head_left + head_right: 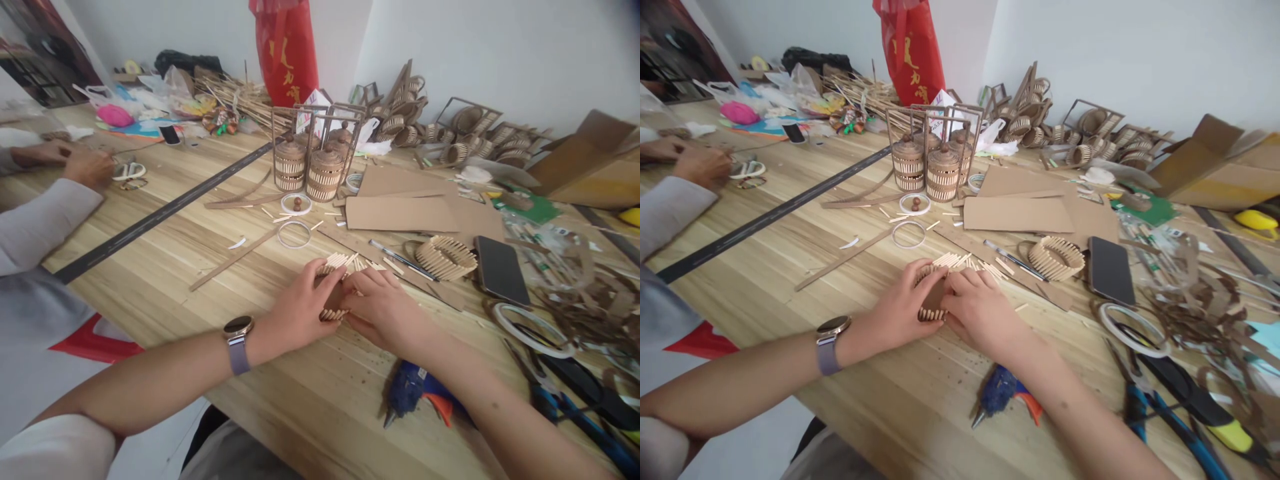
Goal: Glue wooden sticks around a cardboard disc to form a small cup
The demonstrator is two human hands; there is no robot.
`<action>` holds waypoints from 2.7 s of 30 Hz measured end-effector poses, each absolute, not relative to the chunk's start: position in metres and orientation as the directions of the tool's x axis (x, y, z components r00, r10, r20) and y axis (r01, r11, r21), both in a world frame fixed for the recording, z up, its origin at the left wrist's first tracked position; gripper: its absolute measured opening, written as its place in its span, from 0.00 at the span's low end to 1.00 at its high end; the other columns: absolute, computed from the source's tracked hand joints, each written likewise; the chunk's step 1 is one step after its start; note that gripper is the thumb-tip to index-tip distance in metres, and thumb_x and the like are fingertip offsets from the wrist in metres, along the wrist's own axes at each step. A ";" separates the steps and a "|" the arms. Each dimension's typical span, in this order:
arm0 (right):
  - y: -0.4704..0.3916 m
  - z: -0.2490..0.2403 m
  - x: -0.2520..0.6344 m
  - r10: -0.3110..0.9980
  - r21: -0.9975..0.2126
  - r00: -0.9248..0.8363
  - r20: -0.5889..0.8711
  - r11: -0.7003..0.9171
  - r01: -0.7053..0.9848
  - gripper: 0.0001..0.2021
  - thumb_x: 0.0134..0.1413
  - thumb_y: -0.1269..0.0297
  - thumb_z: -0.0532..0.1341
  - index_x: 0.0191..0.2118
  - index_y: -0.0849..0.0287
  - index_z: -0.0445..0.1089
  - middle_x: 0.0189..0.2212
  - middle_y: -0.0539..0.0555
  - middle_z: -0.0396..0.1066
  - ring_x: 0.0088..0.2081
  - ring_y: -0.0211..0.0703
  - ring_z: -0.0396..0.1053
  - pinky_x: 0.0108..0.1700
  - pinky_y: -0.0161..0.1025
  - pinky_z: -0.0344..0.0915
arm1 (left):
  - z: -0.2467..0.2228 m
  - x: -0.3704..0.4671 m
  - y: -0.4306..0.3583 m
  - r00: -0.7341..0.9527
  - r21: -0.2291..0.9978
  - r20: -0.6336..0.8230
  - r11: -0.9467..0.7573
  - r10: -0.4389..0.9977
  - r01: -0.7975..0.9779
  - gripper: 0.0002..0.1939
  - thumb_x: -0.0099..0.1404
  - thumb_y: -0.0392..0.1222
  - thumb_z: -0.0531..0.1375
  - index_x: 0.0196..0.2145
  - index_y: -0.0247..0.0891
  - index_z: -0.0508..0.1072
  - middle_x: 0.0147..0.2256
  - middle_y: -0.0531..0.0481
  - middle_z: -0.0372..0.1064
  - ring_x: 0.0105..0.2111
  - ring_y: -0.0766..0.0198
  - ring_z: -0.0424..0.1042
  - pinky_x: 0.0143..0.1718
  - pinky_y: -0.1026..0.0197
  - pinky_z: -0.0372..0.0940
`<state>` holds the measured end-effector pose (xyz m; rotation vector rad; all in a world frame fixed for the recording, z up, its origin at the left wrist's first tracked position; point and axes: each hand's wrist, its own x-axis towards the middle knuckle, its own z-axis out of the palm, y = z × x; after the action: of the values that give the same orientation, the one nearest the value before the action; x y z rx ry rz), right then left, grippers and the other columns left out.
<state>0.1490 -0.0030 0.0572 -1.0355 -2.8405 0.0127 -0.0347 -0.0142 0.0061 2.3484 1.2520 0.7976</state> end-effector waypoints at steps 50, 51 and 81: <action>-0.009 0.047 0.146 0.548 0.279 -0.805 0.228 0.755 0.593 0.03 0.48 0.68 0.66 0.28 0.58 0.71 0.33 0.54 0.70 0.40 0.50 0.61 0.47 0.46 0.51 | 0.006 -0.037 -0.012 0.462 0.546 0.325 -0.563 0.825 0.621 0.42 0.53 0.39 0.67 0.61 0.40 0.52 0.59 0.36 0.45 0.57 0.44 0.57 0.53 0.44 0.63; -0.008 0.047 0.146 0.542 0.282 -0.807 0.234 0.757 0.590 0.03 0.48 0.68 0.66 0.28 0.58 0.71 0.33 0.54 0.70 0.40 0.49 0.61 0.47 0.46 0.51 | 0.006 -0.037 -0.012 0.463 0.545 0.324 -0.563 0.825 0.622 0.42 0.53 0.38 0.67 0.61 0.40 0.52 0.59 0.36 0.45 0.57 0.44 0.57 0.53 0.44 0.63; -0.009 0.036 0.150 0.535 0.280 -0.802 0.267 0.753 0.595 0.01 0.52 0.68 0.64 0.31 0.60 0.71 0.35 0.55 0.70 0.41 0.49 0.63 0.47 0.46 0.54 | 0.000 -0.035 -0.012 0.457 0.514 0.369 -0.587 0.809 0.625 0.40 0.55 0.40 0.66 0.61 0.41 0.52 0.58 0.36 0.46 0.56 0.44 0.58 0.52 0.43 0.63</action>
<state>0.1499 -0.0087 0.0364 -0.9034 -2.7800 -0.5302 -0.0349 -0.0121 -0.0001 2.4056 1.2239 0.8547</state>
